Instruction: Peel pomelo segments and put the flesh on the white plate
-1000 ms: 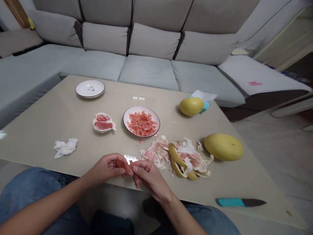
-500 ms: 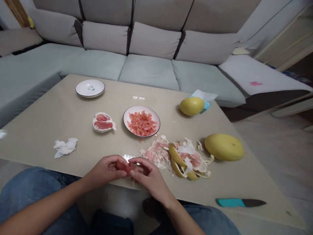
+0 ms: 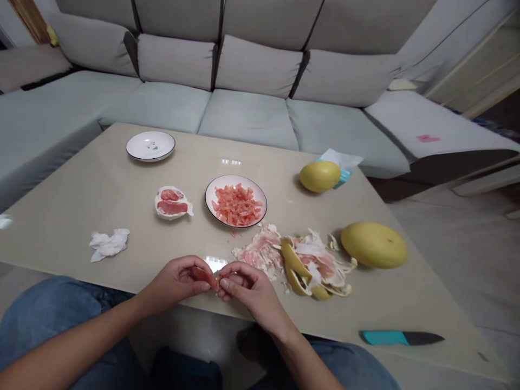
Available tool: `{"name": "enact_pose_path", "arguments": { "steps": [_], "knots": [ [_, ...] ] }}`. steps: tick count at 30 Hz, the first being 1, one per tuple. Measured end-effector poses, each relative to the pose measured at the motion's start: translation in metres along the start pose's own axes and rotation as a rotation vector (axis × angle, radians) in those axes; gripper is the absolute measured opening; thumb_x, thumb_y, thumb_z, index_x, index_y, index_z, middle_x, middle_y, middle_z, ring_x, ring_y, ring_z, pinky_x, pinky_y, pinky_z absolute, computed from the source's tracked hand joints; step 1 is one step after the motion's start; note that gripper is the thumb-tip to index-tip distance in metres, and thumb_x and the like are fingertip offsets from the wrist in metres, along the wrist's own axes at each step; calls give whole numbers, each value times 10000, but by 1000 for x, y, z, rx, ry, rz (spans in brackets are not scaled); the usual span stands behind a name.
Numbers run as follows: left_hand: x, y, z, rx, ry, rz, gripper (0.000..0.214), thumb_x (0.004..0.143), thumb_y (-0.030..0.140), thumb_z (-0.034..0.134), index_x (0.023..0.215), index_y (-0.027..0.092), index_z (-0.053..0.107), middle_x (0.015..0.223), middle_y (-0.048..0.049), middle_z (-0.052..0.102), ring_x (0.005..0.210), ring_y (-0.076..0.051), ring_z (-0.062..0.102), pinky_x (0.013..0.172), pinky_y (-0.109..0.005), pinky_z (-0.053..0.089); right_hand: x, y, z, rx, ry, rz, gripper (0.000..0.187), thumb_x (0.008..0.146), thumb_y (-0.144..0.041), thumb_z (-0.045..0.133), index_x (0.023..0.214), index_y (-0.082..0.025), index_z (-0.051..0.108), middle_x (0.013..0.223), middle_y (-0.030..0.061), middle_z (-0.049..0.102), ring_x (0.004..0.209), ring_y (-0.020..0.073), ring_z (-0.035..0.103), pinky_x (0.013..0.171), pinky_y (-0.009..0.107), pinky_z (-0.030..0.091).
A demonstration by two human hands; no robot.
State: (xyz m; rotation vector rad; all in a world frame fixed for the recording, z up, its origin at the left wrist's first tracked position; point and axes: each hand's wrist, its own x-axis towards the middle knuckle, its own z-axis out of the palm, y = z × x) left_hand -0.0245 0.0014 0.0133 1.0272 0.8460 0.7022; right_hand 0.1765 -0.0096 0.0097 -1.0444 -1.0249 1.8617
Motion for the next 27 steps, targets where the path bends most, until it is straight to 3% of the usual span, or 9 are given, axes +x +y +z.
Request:
{"name": "enact_pose_path", "arguments": {
  "steps": [11,20,24,27],
  "knots": [
    [0,-2,-1,-15,38,61,131,775,200,722,866,166,635,906,-42,706,891,-164,654,873,-312,477,1,7,2,37,132,-95,248,739,-383,766,853,-192,657,740,13,700,653,142,645,649,271,515],
    [-1,-3,-4,-130,-24,61,223,803,252,687,993,188,591,869,-36,663,787,-164,623,775,-337,511,4,10,1,83,143,-81,260,717,-384,783,854,-187,682,718,11,691,639,140,636,643,271,515],
    [-2,-2,-4,-150,-43,-11,198,796,304,682,927,179,603,793,-11,589,755,-157,569,755,-385,553,5,11,1,75,175,-110,244,719,-359,784,856,-183,685,723,10,697,633,133,633,641,267,518],
    [-2,-2,-2,-57,-19,-65,207,780,342,687,861,176,594,718,17,508,667,-132,498,644,-343,571,5,12,4,97,163,-97,233,721,-343,786,856,-182,684,727,10,702,630,124,631,637,257,515]
  ]
}}
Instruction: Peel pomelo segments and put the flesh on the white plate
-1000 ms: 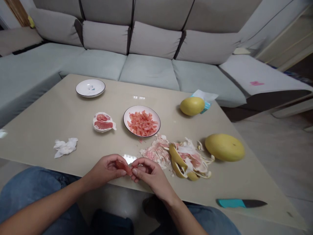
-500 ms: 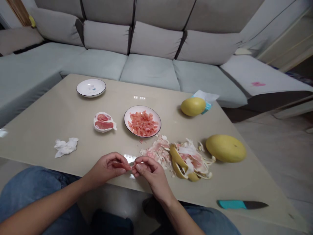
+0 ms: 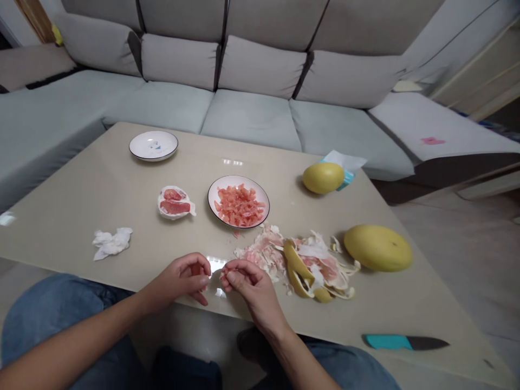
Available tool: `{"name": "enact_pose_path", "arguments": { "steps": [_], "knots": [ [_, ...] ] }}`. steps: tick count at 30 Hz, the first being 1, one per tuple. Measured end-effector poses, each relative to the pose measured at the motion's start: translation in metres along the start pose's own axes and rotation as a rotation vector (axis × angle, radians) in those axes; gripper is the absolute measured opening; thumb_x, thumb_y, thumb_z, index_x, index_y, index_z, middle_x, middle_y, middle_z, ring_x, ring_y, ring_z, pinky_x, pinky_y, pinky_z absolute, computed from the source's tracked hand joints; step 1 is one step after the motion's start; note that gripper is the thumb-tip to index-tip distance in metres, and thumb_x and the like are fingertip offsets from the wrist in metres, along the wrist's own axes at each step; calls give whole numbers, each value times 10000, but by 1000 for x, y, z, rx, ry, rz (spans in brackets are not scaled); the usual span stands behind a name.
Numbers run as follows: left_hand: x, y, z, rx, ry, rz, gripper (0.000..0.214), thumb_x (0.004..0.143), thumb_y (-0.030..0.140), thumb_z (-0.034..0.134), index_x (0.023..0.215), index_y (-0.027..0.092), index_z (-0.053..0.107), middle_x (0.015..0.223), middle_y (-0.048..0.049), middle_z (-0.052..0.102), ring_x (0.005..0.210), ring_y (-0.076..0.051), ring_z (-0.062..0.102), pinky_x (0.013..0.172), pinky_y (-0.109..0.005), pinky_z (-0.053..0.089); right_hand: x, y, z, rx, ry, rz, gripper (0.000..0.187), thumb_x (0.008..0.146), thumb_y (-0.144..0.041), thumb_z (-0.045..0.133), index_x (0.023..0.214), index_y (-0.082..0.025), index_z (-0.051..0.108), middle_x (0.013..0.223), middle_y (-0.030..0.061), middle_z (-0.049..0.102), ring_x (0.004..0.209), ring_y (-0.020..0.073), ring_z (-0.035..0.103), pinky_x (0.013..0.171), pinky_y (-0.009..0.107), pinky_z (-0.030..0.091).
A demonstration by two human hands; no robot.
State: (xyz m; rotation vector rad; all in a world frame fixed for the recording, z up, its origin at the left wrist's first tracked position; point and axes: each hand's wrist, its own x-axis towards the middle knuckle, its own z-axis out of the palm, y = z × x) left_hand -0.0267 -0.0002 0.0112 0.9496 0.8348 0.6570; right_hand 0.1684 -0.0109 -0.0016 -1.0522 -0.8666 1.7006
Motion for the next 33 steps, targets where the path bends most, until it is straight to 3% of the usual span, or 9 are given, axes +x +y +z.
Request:
{"name": "enact_pose_path", "arguments": {
  "steps": [3,6,8,18,24,33],
  "knots": [
    [1,-2,3,263,105,83,185,756,327,705,779,172,607,753,12,480,613,-111,449,520,-233,500,-1,4,3,25,9,20,240,708,-346,795,851,-187,686,724,7,704,632,125,629,629,254,511],
    [1,-2,6,540,192,219,126,771,294,693,787,171,669,826,-14,523,622,-101,464,543,-210,436,0,7,6,18,39,26,248,698,-349,799,848,-184,692,702,6,701,639,131,630,634,256,512],
    [0,-1,7,634,216,235,121,789,287,675,816,173,705,831,-24,546,611,-94,476,559,-210,417,0,8,7,5,61,25,248,698,-346,799,850,-182,694,702,7,703,640,130,630,637,253,512],
    [0,-2,9,766,265,298,136,813,229,611,808,169,733,799,-32,578,584,-90,503,542,-208,411,-3,13,10,-47,90,-5,202,694,-316,798,827,-203,698,706,-14,697,609,109,623,624,222,500],
    [-2,-2,8,798,226,340,156,785,117,576,788,171,722,780,-18,562,577,-81,501,531,-191,406,-2,14,10,-55,68,4,188,693,-316,798,819,-207,710,676,-20,688,594,100,613,609,210,492],
    [-5,-4,7,857,233,466,132,762,67,551,744,145,655,797,-7,541,536,-46,480,513,-161,408,0,11,5,-28,-88,126,222,687,-324,802,832,-173,727,660,-4,698,570,99,608,588,217,494]
  ]
}}
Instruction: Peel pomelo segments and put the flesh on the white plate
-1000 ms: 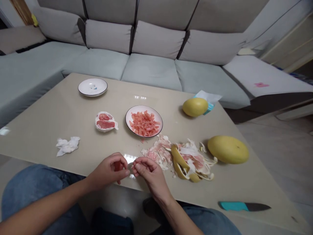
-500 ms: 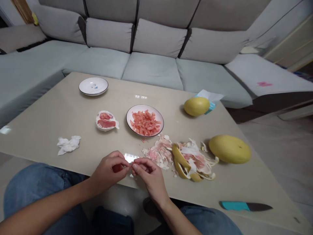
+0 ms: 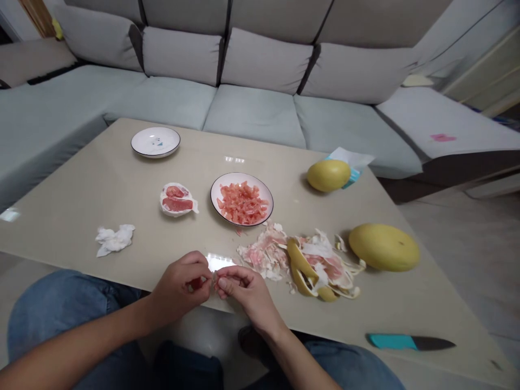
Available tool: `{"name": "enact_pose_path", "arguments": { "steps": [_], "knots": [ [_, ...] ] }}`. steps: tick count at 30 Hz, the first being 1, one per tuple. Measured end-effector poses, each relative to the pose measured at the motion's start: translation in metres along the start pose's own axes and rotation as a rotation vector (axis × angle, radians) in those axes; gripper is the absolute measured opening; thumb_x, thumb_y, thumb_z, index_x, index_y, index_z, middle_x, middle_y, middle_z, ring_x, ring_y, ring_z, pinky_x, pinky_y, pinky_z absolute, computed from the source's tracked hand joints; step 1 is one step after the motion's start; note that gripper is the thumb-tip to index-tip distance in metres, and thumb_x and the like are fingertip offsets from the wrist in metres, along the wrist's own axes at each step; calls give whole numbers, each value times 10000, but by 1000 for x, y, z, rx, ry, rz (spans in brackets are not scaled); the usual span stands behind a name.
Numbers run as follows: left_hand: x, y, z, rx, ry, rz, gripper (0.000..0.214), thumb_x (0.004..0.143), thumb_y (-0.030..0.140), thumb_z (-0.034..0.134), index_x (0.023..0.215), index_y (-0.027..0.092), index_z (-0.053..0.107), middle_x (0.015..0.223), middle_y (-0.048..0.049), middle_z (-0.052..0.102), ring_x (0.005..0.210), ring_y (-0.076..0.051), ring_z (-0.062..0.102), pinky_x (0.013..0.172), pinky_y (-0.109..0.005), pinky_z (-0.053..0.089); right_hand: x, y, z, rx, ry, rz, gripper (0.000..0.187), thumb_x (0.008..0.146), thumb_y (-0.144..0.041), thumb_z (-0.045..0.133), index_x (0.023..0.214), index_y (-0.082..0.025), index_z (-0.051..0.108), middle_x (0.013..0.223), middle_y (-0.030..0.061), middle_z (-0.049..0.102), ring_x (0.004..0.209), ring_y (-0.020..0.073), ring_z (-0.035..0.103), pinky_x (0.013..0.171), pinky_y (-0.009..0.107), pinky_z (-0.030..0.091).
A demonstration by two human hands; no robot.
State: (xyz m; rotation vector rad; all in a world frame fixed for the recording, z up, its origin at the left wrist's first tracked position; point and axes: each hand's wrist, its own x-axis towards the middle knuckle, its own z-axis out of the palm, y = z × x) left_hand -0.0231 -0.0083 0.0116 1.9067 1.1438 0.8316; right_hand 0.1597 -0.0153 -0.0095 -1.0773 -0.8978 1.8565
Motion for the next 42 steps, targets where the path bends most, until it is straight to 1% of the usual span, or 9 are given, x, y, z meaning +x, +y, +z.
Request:
{"name": "enact_pose_path", "arguments": {
  "steps": [5,9,12,16,25,30,34,37,42],
  "knots": [
    [2,1,-7,-18,-4,-40,108,801,142,581,777,161,684,805,-12,544,547,-60,488,523,-181,418,2,1,-2,30,-72,22,214,705,-317,795,844,-173,720,675,-1,706,598,98,628,604,206,506],
    [3,1,-8,-62,-46,-98,114,820,187,600,820,186,713,823,-17,561,559,-67,502,532,-190,431,2,-1,-5,20,-7,-55,224,707,-299,796,885,-202,701,775,1,724,662,104,650,663,216,524],
    [2,1,-8,-67,-35,-94,116,819,202,616,875,199,718,847,-17,566,559,-64,516,525,-187,439,0,-5,-4,-78,52,-131,208,722,-296,782,896,-217,699,844,14,731,762,134,673,736,238,538],
    [0,2,-8,-15,15,-28,110,822,181,617,890,185,704,857,-17,560,568,-57,543,533,-174,459,-5,-6,-1,-282,136,-244,150,757,-274,747,893,-227,707,875,24,728,816,157,686,746,244,556],
    [-3,2,-5,290,30,171,140,863,161,548,920,192,671,859,-22,593,622,-89,571,580,-200,471,-11,4,3,-526,201,-503,277,816,-183,667,1078,-261,623,923,25,723,830,172,710,739,279,593],
    [-6,1,-3,467,15,235,186,868,145,511,955,211,661,867,-35,631,756,-162,598,664,-273,471,-14,10,1,-678,188,-544,287,851,-170,627,1120,-267,614,993,47,711,853,192,702,784,330,586],
    [-6,3,-1,588,15,279,188,876,131,470,899,185,649,826,-51,645,732,-188,592,649,-312,456,-15,13,2,-699,192,-552,282,858,-177,616,1126,-266,614,1005,58,703,855,201,694,771,344,588],
    [-5,1,0,564,17,281,171,861,128,483,903,189,636,830,-47,637,731,-180,586,648,-300,455,-14,12,5,-693,203,-552,264,851,-179,623,1101,-264,626,994,50,700,821,190,690,751,325,588],
    [-2,-2,2,405,30,183,136,809,91,512,787,178,614,791,-26,583,652,-126,550,605,-235,462,-14,10,8,-656,217,-569,248,847,-173,624,1081,-256,619,953,41,687,799,171,683,733,298,586]
  ]
}}
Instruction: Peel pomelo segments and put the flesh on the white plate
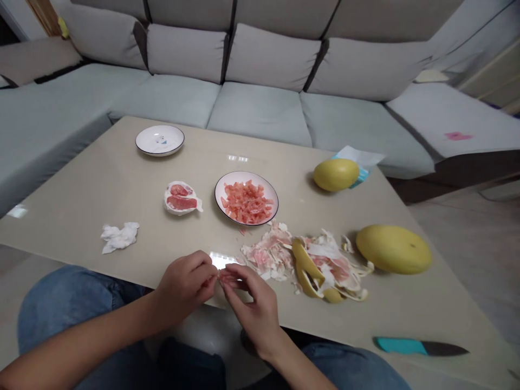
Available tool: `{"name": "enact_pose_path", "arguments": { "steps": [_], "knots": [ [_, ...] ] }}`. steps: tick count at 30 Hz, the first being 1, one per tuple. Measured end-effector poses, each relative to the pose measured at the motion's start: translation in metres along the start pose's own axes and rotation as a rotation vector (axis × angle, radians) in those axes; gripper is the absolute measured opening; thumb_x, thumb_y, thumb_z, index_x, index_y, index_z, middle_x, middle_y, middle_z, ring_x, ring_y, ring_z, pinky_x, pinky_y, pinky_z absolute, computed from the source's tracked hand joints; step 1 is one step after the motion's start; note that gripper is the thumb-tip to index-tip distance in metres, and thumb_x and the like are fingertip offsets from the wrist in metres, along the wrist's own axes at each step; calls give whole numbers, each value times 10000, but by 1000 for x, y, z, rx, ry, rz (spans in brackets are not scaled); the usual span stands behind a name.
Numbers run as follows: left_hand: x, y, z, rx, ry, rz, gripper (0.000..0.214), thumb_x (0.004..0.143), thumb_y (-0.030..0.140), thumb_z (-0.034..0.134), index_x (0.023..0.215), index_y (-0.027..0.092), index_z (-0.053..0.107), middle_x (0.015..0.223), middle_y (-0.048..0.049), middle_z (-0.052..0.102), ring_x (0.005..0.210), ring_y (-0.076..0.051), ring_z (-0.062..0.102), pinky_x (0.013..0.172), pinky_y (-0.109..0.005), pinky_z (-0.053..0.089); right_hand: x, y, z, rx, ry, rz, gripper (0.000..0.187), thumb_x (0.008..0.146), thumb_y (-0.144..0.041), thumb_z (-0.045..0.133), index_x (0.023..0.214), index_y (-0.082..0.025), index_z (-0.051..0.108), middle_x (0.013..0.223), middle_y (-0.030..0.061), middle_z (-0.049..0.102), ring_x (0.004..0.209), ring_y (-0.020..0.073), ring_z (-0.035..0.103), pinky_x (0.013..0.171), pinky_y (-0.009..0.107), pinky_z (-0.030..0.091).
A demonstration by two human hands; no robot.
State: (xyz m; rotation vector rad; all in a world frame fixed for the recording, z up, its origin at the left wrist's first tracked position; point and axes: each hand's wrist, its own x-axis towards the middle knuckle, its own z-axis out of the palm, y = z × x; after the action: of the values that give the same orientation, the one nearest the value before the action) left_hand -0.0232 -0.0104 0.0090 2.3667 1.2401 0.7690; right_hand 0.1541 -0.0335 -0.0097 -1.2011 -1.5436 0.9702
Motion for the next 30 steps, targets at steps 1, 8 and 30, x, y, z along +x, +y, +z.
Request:
{"name": "enact_pose_path", "arguments": {
  "steps": [1,8,30],
  "knots": [
    [1,0,0,-48,2,-26,136,803,84,514,783,175,613,792,-24,574,632,-114,543,590,-221,464,0,0,0,8,6,1,248,847,-175,623,1083,-254,617,953,43,686,799,172,684,733,300,587],
    [11,1,-12,-364,-26,-247,118,770,75,563,737,170,626,797,-4,562,573,-73,517,558,-187,460,0,2,-2,17,-27,4,249,851,-168,607,1085,-255,610,928,43,693,806,177,687,740,306,583],
    [5,-4,-14,-296,-89,-77,151,828,140,572,898,194,695,873,-25,610,593,-73,569,560,-187,475,2,3,-5,-20,-63,-33,249,849,-163,604,1076,-265,618,931,41,687,796,176,678,726,310,585]
  ]
}}
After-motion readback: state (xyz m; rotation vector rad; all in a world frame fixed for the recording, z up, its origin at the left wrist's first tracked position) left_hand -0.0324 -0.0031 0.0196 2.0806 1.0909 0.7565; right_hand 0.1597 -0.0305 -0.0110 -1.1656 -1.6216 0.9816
